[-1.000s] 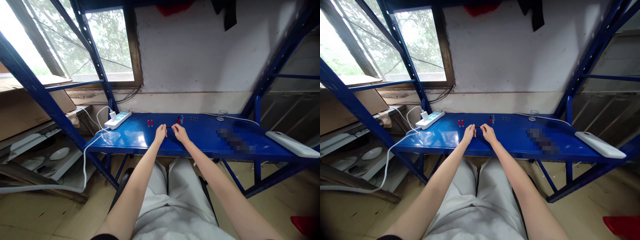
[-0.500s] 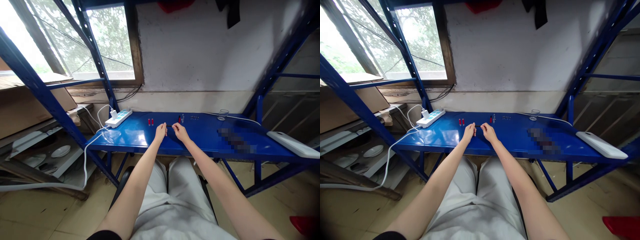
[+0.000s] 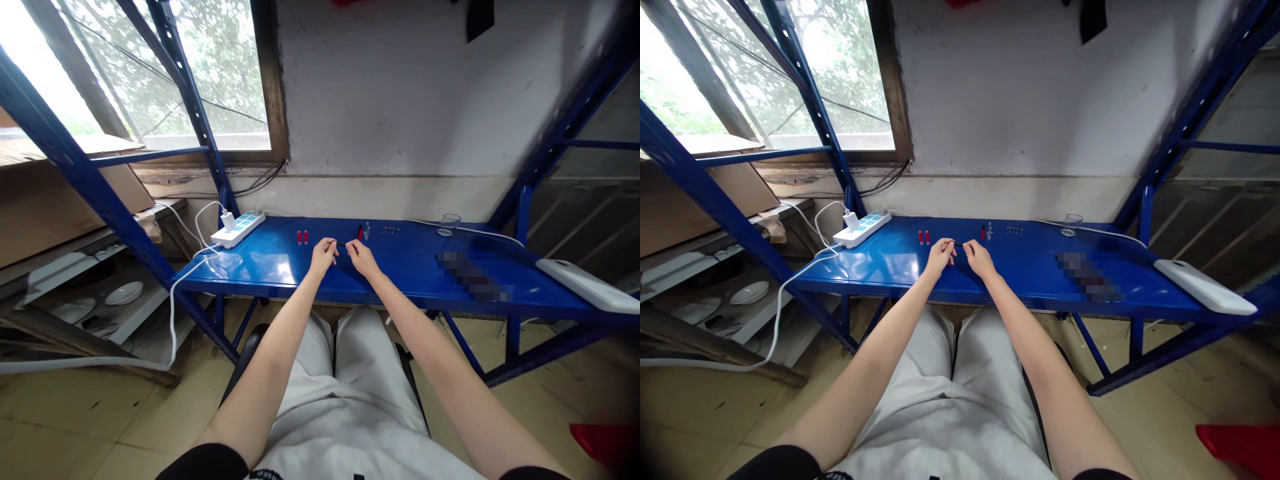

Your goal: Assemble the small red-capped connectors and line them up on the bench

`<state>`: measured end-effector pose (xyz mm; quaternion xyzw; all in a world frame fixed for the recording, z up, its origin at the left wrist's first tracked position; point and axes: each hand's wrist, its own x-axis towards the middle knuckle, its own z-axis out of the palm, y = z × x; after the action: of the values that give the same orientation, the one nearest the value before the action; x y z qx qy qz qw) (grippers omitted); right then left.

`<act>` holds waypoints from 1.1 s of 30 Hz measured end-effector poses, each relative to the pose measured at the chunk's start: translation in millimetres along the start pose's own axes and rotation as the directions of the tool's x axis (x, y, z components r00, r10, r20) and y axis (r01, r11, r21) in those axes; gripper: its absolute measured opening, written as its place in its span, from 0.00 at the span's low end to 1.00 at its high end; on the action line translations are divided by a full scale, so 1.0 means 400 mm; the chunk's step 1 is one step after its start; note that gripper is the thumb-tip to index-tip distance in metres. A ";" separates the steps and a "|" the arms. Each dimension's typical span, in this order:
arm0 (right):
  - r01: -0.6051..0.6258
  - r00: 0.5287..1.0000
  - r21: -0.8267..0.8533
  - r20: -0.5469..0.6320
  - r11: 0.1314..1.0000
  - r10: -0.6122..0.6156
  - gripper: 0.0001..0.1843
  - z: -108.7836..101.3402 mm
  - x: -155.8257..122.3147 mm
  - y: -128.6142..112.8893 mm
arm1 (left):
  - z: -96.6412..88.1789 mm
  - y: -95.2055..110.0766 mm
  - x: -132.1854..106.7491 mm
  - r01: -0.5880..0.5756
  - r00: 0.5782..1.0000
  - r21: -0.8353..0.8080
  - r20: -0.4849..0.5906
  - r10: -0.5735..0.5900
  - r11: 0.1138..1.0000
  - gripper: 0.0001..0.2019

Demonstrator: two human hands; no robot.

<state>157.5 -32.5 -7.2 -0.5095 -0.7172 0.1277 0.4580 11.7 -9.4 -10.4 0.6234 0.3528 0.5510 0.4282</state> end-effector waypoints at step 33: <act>0.134 0.983 -0.341 -0.076 0.930 -0.170 0.18 0.002 -0.009 -0.025 | 0.005 -0.004 0.002 0.068 0.991 -0.097 -0.107 -0.079 0.993 0.13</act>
<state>150.9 -39.7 -3.3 -0.5287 -0.7410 -0.0585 0.4098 13.9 -8.5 -11.5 0.5578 0.3725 0.5844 0.4566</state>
